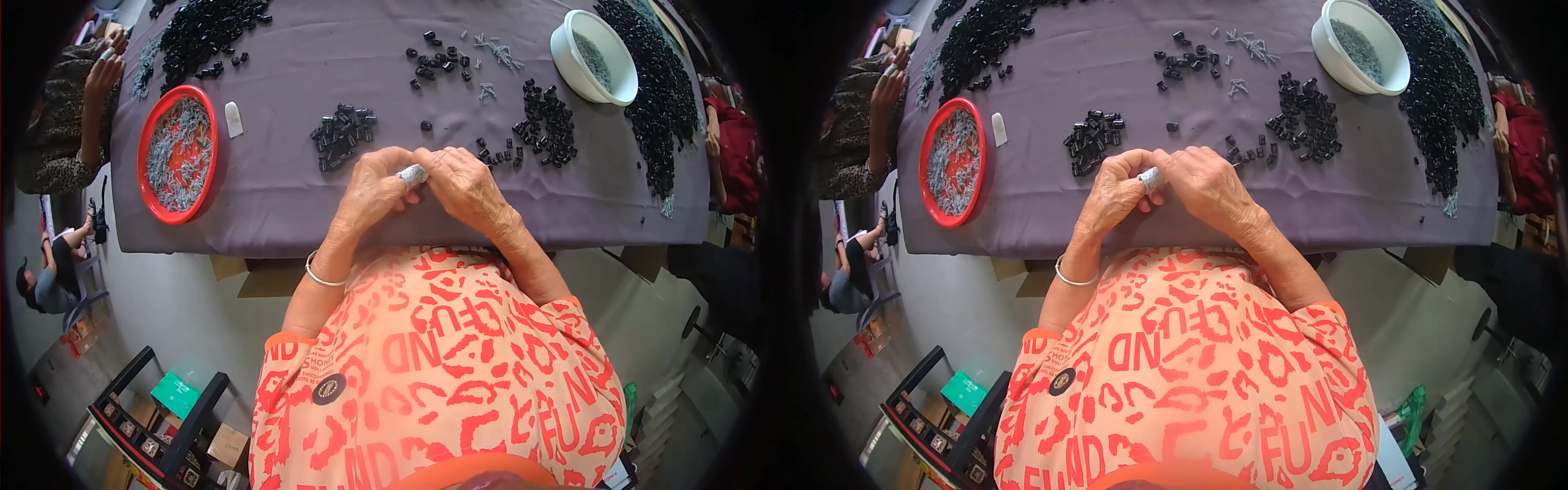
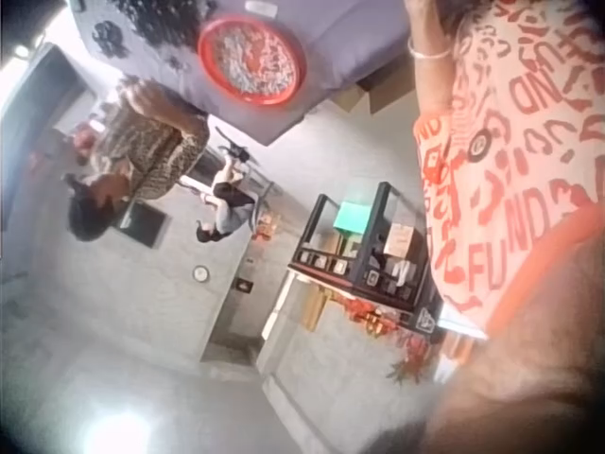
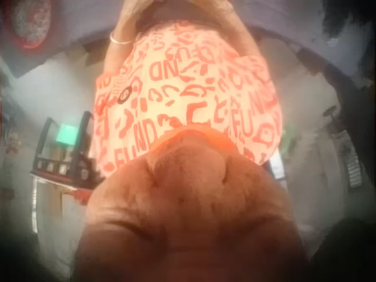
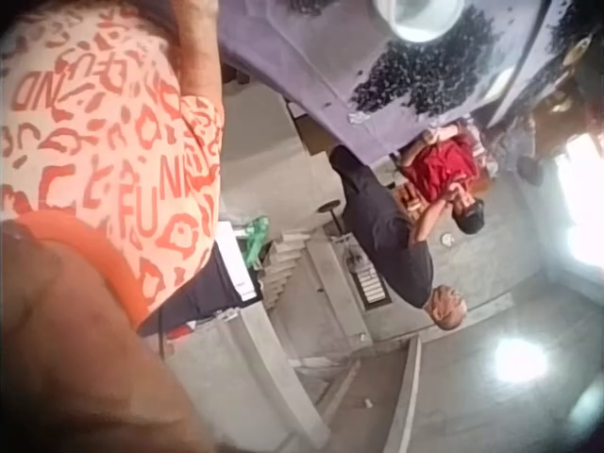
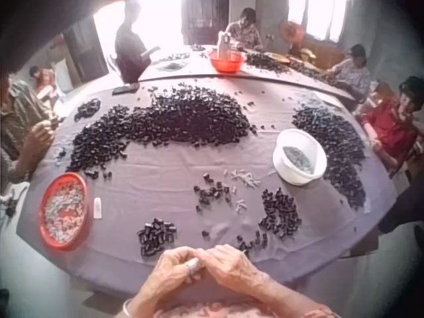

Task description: The person assembles plastic toggle components by picking up small springs and plastic pieces from the table and inserting each spring into a plastic piece by hand.

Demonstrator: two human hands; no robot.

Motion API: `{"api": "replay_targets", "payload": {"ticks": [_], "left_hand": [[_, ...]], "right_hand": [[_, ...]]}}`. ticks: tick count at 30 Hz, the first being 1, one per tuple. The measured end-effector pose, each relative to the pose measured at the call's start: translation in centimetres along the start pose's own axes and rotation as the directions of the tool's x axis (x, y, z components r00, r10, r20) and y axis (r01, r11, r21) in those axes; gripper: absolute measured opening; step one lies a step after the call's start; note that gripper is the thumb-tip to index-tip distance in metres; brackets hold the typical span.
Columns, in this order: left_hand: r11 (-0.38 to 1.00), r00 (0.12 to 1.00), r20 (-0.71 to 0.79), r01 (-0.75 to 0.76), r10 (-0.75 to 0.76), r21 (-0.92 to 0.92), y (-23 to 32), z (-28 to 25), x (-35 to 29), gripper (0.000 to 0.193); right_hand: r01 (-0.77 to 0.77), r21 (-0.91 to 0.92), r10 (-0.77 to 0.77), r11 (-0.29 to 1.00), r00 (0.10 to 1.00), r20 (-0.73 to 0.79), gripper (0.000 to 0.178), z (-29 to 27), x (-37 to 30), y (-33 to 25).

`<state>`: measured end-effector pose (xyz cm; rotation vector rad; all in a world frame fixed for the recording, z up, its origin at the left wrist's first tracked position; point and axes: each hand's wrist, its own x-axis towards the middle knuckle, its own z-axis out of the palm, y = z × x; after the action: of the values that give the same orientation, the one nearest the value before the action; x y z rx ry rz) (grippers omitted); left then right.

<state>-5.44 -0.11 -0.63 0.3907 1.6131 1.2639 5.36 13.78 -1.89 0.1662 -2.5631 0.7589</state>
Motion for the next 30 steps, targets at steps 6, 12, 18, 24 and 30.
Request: {"api": "replay_targets", "payload": {"ticks": [6, 12, 18, 24, 30], "left_hand": [[0.998, 0.999, 0.003, 0.033, -0.033, -0.052, 0.4, 0.0, -0.1, 0.025], [0.997, 0.999, 0.036, 0.018, -0.015, -0.073, -0.6, -0.6, 0.3, 0.022], [0.637, 0.8, 0.099, -0.539, 0.591, 0.551, -3.1, -1.1, 0.5, 0.022], [0.724, 0.869, 0.075, -0.453, 0.489, 0.52, -3.1, -1.2, 0.2, 0.022], [0.329, 0.75, 0.217, -0.505, 0.625, 0.798, -2.6, -1.3, 0.7, 0.023]], "right_hand": [[-0.105, 0.027, 0.099, 0.994, 0.981, 0.167, 0.046, -0.5, -0.1, -0.1], [-0.088, 0.146, 0.08, 0.985, 0.995, 0.057, 0.045, -1.3, 1.8, -1.9], [0.029, 0.198, -0.043, 0.98, 0.997, 0.064, 0.047, 2.4, 3.2, -1.4], [-0.004, 0.232, -0.015, 0.973, 0.997, 0.08, 0.052, 3.4, 2.6, -0.7], [-0.061, 0.246, 0.034, 0.967, 0.993, 0.112, 0.056, 3.6, 2.6, -0.5]]}}
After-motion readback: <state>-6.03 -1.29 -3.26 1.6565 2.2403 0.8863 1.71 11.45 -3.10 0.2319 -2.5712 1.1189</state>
